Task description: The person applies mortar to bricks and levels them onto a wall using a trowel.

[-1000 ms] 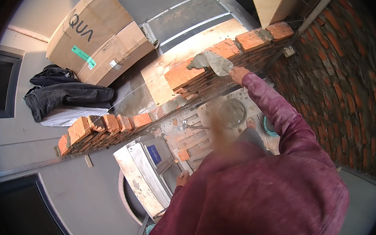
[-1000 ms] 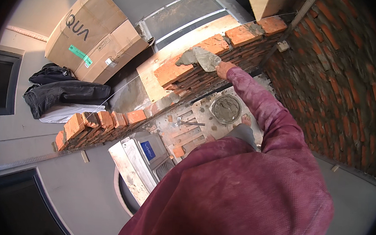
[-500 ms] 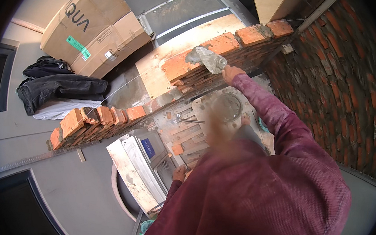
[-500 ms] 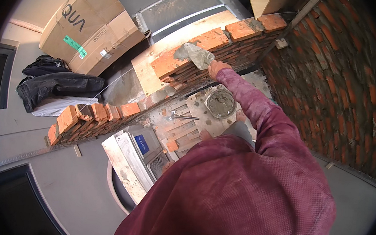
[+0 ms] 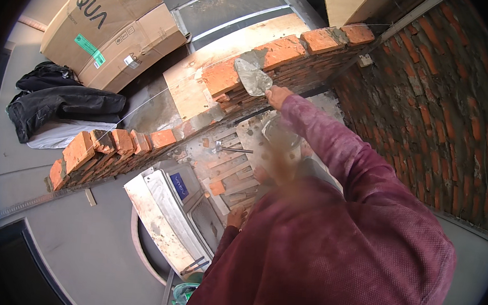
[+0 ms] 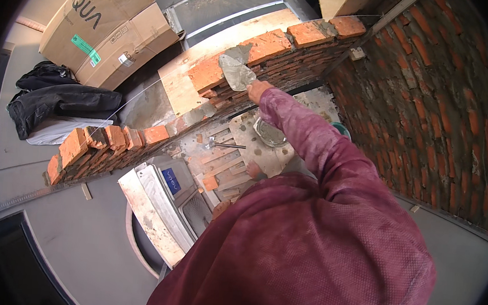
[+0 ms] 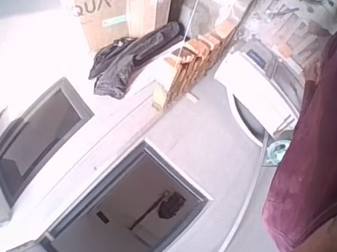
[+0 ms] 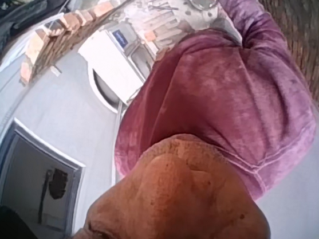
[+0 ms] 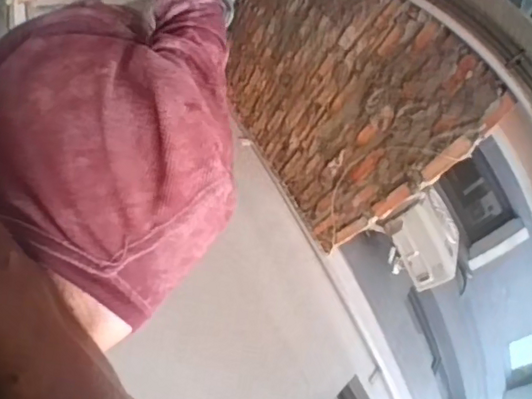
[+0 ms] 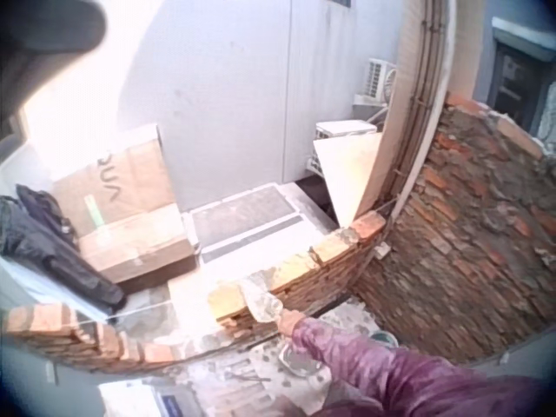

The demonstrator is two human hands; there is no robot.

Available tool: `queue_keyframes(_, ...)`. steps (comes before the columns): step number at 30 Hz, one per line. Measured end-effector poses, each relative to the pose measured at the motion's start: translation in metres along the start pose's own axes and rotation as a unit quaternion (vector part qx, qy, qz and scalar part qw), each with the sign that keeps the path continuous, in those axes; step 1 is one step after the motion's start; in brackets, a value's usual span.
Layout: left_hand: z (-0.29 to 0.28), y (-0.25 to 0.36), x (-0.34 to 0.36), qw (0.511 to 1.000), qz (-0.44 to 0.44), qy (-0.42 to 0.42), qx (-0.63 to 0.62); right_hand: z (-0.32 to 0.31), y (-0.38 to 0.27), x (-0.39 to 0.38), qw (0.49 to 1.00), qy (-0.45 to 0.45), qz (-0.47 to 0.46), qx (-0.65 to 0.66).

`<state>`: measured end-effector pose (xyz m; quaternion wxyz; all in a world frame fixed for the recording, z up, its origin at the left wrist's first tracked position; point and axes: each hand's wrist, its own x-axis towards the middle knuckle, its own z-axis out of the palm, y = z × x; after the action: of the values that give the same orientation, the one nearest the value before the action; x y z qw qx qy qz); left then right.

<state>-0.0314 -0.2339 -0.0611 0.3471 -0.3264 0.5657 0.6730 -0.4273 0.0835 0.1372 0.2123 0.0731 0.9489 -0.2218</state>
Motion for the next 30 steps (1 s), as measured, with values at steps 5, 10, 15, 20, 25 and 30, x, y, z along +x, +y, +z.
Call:
queue_keyframes(5, 0.034, 0.037, -0.009, 0.997, 0.017, 0.050, -0.052, -0.112, 0.121, -0.020, 0.961, 0.103, 0.007, -0.256)
queue_keyframes(10, 0.008, -0.005, -0.009, 0.989, -0.130, 0.040, -0.050, -0.109, 0.067, 0.049, 0.859, 0.275, -0.151, -0.405)
queue_keyframes(15, 0.027, -0.014, -0.007, 0.998, -0.053, 0.011, 0.019, -0.101, 0.026, 0.134, 0.830, 0.271, -0.158, -0.462)
queue_keyframes(20, 0.046, -0.032, -0.023, 0.992, -0.090, 0.043, -0.075, -0.108, 0.052, 0.150, 0.815, 0.278, -0.191, -0.471)
queue_keyframes(25, 0.050, -0.055, -0.006, 0.992, -0.121, -0.014, -0.022, -0.136, 0.128, 0.101, 0.830, 0.378, -0.080, -0.402)
queue_keyframes(30, 0.065, -0.021, 0.026, 0.949, -0.074, -0.153, 0.265, -0.107, 0.187, -0.003, 0.910, 0.315, -0.044, -0.264)
